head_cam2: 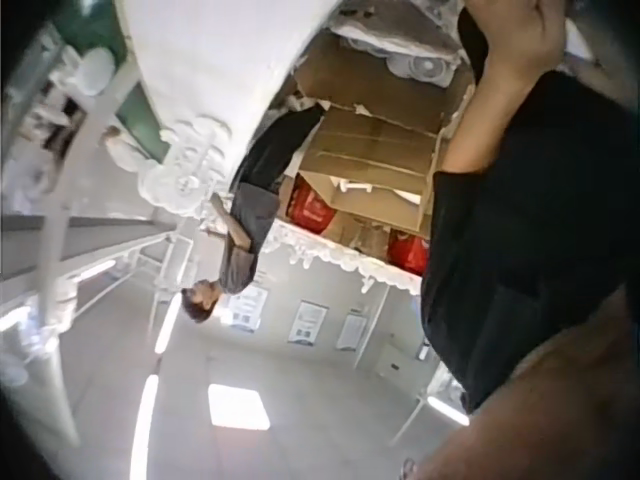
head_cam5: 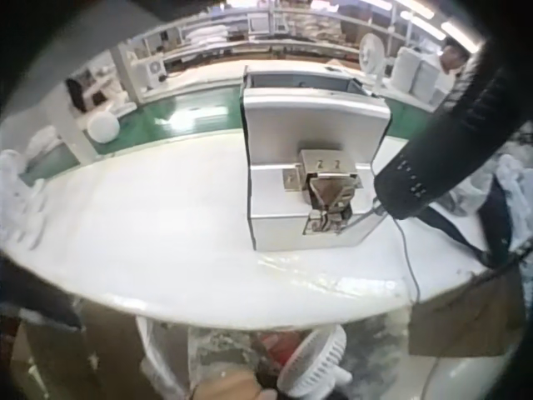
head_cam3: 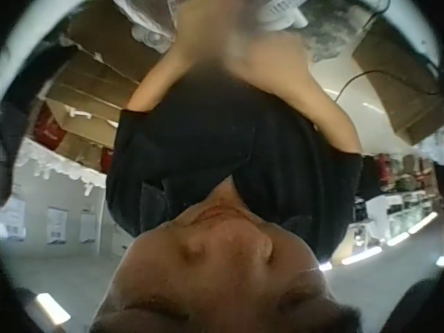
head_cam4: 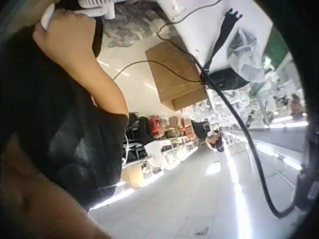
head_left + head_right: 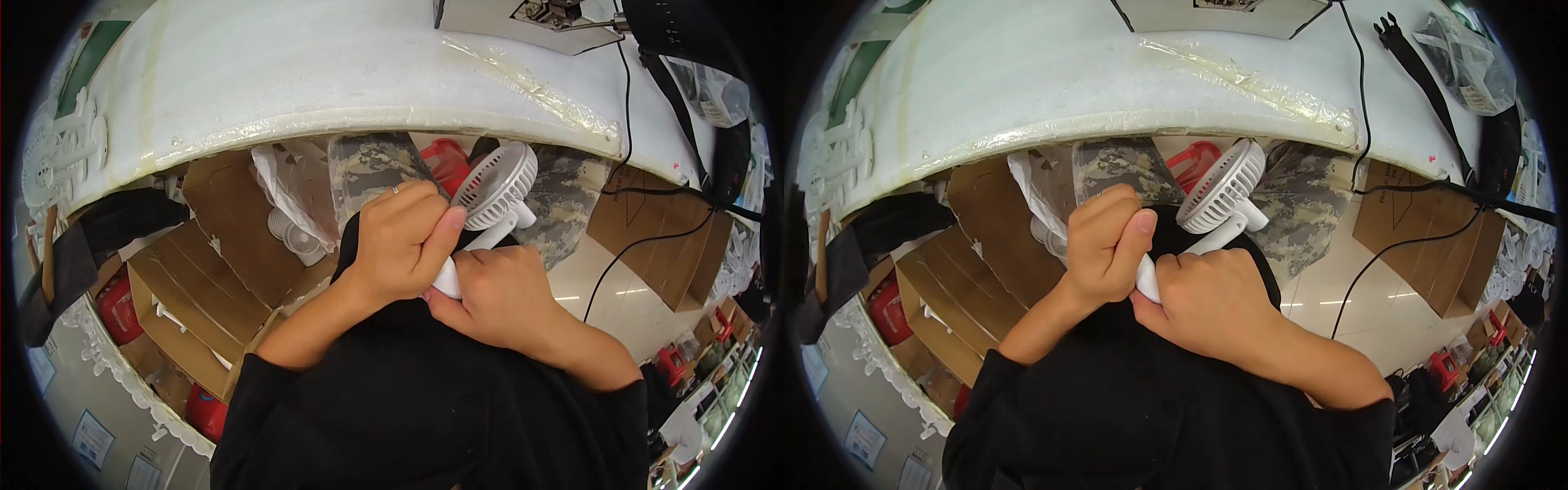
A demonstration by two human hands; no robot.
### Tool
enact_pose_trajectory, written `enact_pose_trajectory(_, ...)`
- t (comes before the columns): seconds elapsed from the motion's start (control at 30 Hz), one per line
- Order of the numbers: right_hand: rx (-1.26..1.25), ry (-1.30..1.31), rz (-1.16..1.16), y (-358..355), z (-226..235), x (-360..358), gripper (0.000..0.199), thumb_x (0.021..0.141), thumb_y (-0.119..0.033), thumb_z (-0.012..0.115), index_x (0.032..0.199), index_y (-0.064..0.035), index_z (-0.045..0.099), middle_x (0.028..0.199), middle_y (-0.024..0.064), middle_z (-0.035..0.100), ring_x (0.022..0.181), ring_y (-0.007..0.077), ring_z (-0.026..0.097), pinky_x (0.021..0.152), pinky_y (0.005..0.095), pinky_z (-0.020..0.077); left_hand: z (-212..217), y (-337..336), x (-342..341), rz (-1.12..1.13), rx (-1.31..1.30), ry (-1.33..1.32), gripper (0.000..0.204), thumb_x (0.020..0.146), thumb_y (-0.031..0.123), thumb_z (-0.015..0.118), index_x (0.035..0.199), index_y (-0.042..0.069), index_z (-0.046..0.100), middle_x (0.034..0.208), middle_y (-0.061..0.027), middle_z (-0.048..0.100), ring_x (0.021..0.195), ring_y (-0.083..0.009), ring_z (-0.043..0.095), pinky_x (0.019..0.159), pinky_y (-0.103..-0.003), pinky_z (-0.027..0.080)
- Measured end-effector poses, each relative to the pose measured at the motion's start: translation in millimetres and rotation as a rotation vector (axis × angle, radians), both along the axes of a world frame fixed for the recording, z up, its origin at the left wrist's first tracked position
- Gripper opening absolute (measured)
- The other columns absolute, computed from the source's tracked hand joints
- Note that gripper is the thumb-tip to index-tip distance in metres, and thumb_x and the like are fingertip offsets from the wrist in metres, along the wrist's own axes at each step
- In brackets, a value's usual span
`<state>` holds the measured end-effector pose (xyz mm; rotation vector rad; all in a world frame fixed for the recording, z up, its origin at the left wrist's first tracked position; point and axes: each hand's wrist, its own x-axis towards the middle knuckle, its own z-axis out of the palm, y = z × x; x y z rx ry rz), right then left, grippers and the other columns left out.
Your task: Assembling small electric fans by joining plastic components and securing them with an electric screwdriver.
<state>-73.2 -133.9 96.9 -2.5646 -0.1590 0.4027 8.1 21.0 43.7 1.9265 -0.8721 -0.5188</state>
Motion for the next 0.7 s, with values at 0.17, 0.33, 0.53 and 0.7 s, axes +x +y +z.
enact_pose_trajectory(0.17,0.266,0.085,-0.198,-14,-23,-4,0.034,0.083,-0.036,0.065,0.070,-0.0046,0.063,0.058,0.0071,0.060,0.044,0.0263,0.053,0.043,0.0342,0.0413,-13,-29,10,0.266,-0.226,-0.118,0.023,0.092,0.021,0.050,0.087,0.002,0.061,0.080,-0.0068,0.058,0.069,-0.0200,0.050,0.066,-0.030,0.041)
enact_pose_trajectory(0.33,0.470,-0.131,-0.349,-2,-66,-39,0.030,0.082,-0.034,0.068,0.072,-0.0054,0.063,0.058,0.0060,0.059,0.045,0.0241,0.053,0.043,0.0320,0.0405,-31,-26,-12,0.804,-0.226,0.715,0.032,0.096,0.023,0.046,0.077,0.003,0.062,0.070,-0.0058,0.057,0.062,-0.0181,0.048,0.061,-0.030,0.040)
enact_pose_trajectory(0.53,0.401,0.062,-0.225,-26,-6,-20,0.028,0.079,-0.030,0.072,0.073,-0.0055,0.061,0.062,0.0060,0.060,0.046,0.0218,0.053,0.043,0.0312,0.0406,-9,-7,-12,0.463,-0.175,0.741,0.039,0.099,0.024,0.039,0.078,0.002,0.064,0.070,-0.0072,0.058,0.060,-0.0159,0.047,0.058,-0.028,0.039)
enact_pose_trajectory(0.7,0.160,-0.098,-0.064,-17,-3,-7,0.027,0.073,-0.025,0.076,0.075,-0.0031,0.061,0.063,0.0068,0.058,0.047,0.0211,0.050,0.045,0.0315,0.0403,1,-11,-8,0.184,-0.413,0.348,0.038,0.098,0.020,0.040,0.071,0.003,0.060,0.066,-0.0064,0.056,0.057,-0.0150,0.044,0.055,-0.028,0.037)
